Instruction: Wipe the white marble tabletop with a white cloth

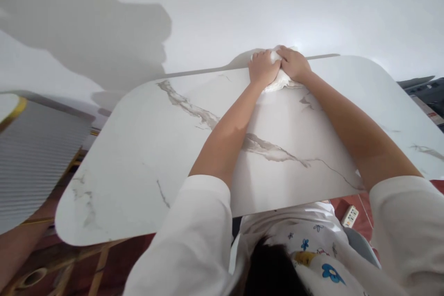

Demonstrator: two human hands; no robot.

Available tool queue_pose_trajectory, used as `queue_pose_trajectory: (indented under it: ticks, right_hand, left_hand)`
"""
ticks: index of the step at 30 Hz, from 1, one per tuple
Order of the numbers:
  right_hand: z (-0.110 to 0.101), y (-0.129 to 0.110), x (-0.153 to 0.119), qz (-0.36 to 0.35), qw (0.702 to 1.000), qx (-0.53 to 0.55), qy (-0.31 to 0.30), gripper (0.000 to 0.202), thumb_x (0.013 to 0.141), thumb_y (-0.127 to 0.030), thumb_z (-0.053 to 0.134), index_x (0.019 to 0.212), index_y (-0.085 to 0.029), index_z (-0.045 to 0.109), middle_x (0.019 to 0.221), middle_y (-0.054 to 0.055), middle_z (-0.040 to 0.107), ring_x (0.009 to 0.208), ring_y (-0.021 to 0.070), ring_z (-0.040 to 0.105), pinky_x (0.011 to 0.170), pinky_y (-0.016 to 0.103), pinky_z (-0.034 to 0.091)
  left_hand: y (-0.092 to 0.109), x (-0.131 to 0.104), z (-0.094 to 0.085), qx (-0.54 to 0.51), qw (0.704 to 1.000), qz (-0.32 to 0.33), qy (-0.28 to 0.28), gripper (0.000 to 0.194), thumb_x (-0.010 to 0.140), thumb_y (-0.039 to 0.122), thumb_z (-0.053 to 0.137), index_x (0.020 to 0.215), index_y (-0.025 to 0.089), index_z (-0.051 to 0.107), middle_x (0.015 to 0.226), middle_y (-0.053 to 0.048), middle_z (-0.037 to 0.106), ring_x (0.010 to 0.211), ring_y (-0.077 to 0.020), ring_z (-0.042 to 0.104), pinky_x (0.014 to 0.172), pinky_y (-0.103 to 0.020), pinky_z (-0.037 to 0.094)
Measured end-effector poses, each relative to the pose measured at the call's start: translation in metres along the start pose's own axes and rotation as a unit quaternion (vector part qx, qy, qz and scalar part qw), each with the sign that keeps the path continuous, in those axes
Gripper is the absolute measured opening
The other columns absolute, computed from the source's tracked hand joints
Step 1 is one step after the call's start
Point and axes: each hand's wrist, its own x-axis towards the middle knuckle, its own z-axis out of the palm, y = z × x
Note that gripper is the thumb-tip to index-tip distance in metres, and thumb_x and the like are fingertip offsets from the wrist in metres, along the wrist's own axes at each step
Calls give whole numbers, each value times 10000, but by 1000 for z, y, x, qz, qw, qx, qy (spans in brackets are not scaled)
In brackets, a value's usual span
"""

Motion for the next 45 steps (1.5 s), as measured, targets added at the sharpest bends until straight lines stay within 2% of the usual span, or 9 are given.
queue_pose_trajectory:
  ticks: [4,9,13,21,27,35,39,45]
  right_hand:
    - [8,7,1,-21,999,-26,9,486,928,-176,345,1342,-117,592,1496,117,528,1368,313,501,1147,497,380]
    - [13,6,-8,-43,997,-65,11,524,953,-207,292,1405,-90,532,1487,155,529,1390,299,475,1158,474,368]
    - [11,-1,-25,-60,996,-71,16,530,950,-207,284,1409,-102,527,1463,154,554,1381,310,475,1147,493,375]
    - [-1,-28,-81,-57,995,-85,7,525,970,-220,258,1417,-90,499,1470,170,535,1387,307,450,1146,500,351]
    - [-12,-53,-127,-67,996,-62,18,524,967,-228,247,1395,-95,519,1434,186,561,1357,321,468,1121,521,362]
    - [-28,-86,-196,-79,995,-60,12,515,989,-285,266,1425,-118,484,1462,174,538,1385,326,450,1132,534,364]
    - [-34,-101,-229,-82,994,-65,25,520,1000,-306,249,1438,-144,476,1464,151,538,1391,318,453,1129,547,384]
    - [-40,-106,-249,-91,994,-55,25,540,988,-310,238,1463,-210,474,1474,105,537,1408,311,452,1124,580,404]
  left_hand:
    - [1,-4,3,30,999,2,17,521,897,350,378,1393,263,511,1451,-70,553,1392,-307,409,1181,-495,298]
    - [5,-20,1,65,997,8,30,473,938,315,390,1399,286,492,1447,-69,552,1394,-290,407,1156,-483,333]
    - [8,-40,-2,81,996,12,27,475,944,311,386,1409,294,480,1443,-69,550,1405,-286,394,1149,-477,344]
    - [17,-93,-12,84,996,22,4,490,945,301,377,1427,273,459,1479,-74,515,1432,-284,360,1160,-467,327]
    - [24,-142,-23,86,996,27,1,472,936,306,385,1395,258,481,1453,-84,532,1423,-294,370,1158,-476,337]
    - [34,-211,-36,108,993,34,-29,522,947,298,363,1454,187,419,1506,-110,475,1467,-332,314,1188,-496,313]
    - [39,-242,-41,114,992,37,-37,539,946,288,361,1476,192,395,1536,-107,447,1482,-347,294,1197,-526,300]
    - [48,-263,-45,107,993,16,-51,559,934,295,366,1491,260,382,1574,-90,408,1506,-340,257,1199,-593,281]
